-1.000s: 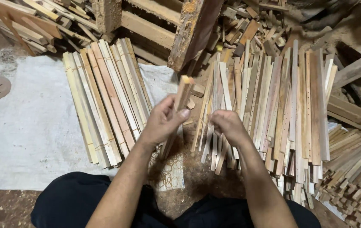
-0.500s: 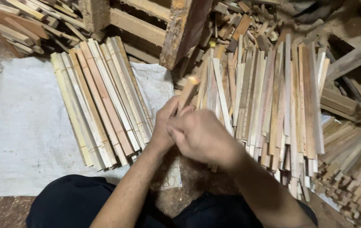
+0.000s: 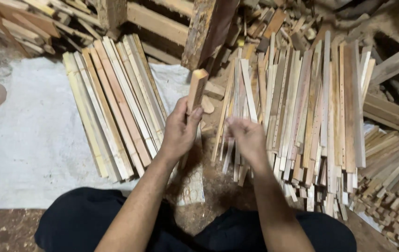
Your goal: Bundling pairs of wooden slats together using rubber bands
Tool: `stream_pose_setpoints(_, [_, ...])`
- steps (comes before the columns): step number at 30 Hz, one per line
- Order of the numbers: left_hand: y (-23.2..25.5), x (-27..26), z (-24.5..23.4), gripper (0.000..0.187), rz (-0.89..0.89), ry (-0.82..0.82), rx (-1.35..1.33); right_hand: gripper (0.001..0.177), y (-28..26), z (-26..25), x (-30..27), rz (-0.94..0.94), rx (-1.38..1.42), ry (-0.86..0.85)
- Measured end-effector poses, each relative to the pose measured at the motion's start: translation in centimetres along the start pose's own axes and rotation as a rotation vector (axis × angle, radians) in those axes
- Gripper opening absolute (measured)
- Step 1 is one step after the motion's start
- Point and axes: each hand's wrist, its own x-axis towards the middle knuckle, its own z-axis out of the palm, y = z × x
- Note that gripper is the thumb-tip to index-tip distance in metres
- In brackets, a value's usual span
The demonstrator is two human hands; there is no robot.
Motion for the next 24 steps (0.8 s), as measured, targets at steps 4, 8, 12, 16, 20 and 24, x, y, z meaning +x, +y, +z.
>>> stream_pose_setpoints(4, [2.2, 1.0, -1.1, 0.026, 0.012, 0.132, -0.081, 0.062, 2.1, 3.3, -5.1, 0.762, 0.411, -0.459])
stream_pose_setpoints(8, [5.7, 2.7, -1.9, 0.051, 0.049, 0.490, -0.353, 0.082, 1.8, 6.9, -5.4, 0.860, 1.014, -0.367])
stream_pose_setpoints(12, [3.7, 1.9, -2.3, 0.052, -0.001, 0.592, -0.527, 0.075, 9.1, 7.8, -2.0, 0.738, 1.318, -0.005])
stream_pose_setpoints(16, [3.1, 2.0, -2.5, 0.050, -0.074, 0.663, -0.561, 0.068, 4.0, 5.6, -0.5, 0.675, 1.265, 0.201])
stream_pose_setpoints(20, [0.1, 1.0, -3.2, 0.090, -0.739, 0.445, -0.120, 0.041, 6.1, 3.9, 1.4, 0.452, 1.037, 0.342])
stream_pose_setpoints(24, [1.7, -0.9, -3.3, 0.052, -1.157, -0.356, 0.013, 0.029, 2.1, -1.4, 4.2, 0.220, 0.741, 0.272])
